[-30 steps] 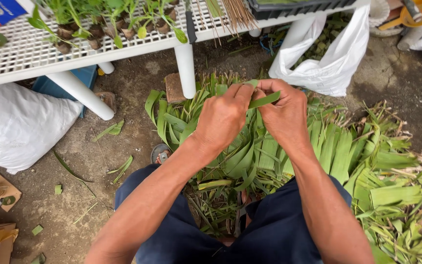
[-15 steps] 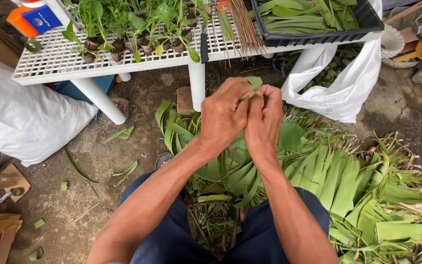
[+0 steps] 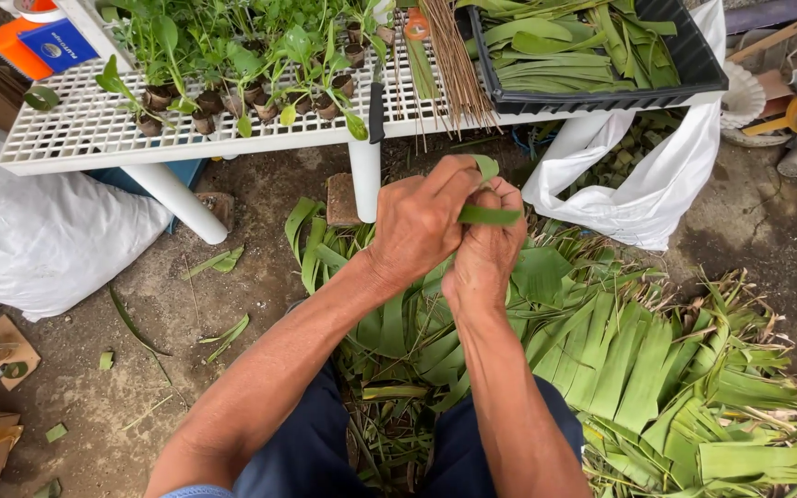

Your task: Folding long green leaves into small rectangular bundles and placing them in a tray

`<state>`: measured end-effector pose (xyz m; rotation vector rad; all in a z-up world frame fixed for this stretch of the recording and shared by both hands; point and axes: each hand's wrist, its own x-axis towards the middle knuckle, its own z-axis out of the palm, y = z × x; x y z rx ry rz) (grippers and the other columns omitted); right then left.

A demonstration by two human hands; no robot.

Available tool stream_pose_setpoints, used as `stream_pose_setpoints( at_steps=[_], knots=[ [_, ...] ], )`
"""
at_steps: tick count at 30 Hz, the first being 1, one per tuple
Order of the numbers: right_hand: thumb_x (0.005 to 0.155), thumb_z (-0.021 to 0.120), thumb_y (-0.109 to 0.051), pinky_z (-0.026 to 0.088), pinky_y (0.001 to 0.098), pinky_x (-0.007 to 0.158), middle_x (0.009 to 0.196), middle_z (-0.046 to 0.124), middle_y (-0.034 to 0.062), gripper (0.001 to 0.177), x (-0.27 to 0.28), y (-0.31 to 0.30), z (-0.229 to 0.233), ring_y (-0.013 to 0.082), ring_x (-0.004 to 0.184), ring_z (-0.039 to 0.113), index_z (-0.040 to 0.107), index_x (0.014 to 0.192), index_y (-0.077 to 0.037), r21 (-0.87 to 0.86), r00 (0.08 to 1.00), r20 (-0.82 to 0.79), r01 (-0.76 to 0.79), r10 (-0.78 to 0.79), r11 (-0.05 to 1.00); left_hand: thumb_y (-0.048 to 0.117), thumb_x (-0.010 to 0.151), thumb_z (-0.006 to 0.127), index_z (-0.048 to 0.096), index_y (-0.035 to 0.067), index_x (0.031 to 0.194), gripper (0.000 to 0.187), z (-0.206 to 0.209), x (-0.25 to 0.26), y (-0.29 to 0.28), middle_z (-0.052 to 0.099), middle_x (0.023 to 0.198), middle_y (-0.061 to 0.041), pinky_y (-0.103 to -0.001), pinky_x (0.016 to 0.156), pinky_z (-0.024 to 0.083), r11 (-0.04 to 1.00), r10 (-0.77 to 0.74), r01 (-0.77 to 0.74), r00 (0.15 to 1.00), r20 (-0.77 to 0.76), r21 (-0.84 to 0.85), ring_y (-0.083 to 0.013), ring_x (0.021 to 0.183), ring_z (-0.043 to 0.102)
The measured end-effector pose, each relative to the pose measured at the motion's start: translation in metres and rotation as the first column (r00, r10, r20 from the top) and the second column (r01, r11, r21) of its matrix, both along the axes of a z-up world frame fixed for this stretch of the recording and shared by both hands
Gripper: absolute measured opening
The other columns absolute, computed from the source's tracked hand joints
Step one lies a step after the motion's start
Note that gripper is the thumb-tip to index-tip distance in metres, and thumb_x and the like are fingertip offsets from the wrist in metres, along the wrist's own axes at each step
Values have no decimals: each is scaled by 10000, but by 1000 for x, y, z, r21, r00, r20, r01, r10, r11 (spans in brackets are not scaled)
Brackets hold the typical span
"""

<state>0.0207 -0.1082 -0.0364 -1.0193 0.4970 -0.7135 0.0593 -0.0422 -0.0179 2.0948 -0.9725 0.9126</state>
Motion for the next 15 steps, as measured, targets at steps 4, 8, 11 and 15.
stream_pose_setpoints(
  at_steps=[4,8,11,15],
  knots=[
    [948,637,-164,496,257,633,787,634,72,126,11,-9,-13,126,717,596,633,967,-39,-26,999,38,27,-26,999,151,1015,559,677,190,988,127,9,11,5,666,1006,94,-292,614,546,997,31,-40,991,129,70,-177,534,638],
    [998,662,-97,482,297,708,863,677,106,67,10,-26,8,138,802,586,699,981,-44,-531,996,-71,-89,60,843,6,966,580,719,124,981,183,19,26,21,713,1051,44,-226,509,498,988,-27,17,998,63,154,-83,454,556],
    [980,692,-70,490,289,695,840,702,104,57,9,-39,-11,145,767,598,738,960,-42,-585,984,-133,-177,121,791,-31,954,573,731,101,994,211,8,31,28,721,1047,30,-223,485,488,977,-65,55,997,41,206,-92,433,536],
    [959,612,-96,473,285,681,818,606,57,126,12,-35,-40,176,739,506,714,977,-24,-254,955,-214,-258,205,932,-26,952,586,731,79,966,180,6,31,26,726,1055,29,-224,488,504,961,-141,112,985,100,254,-83,405,521]
  ],
)
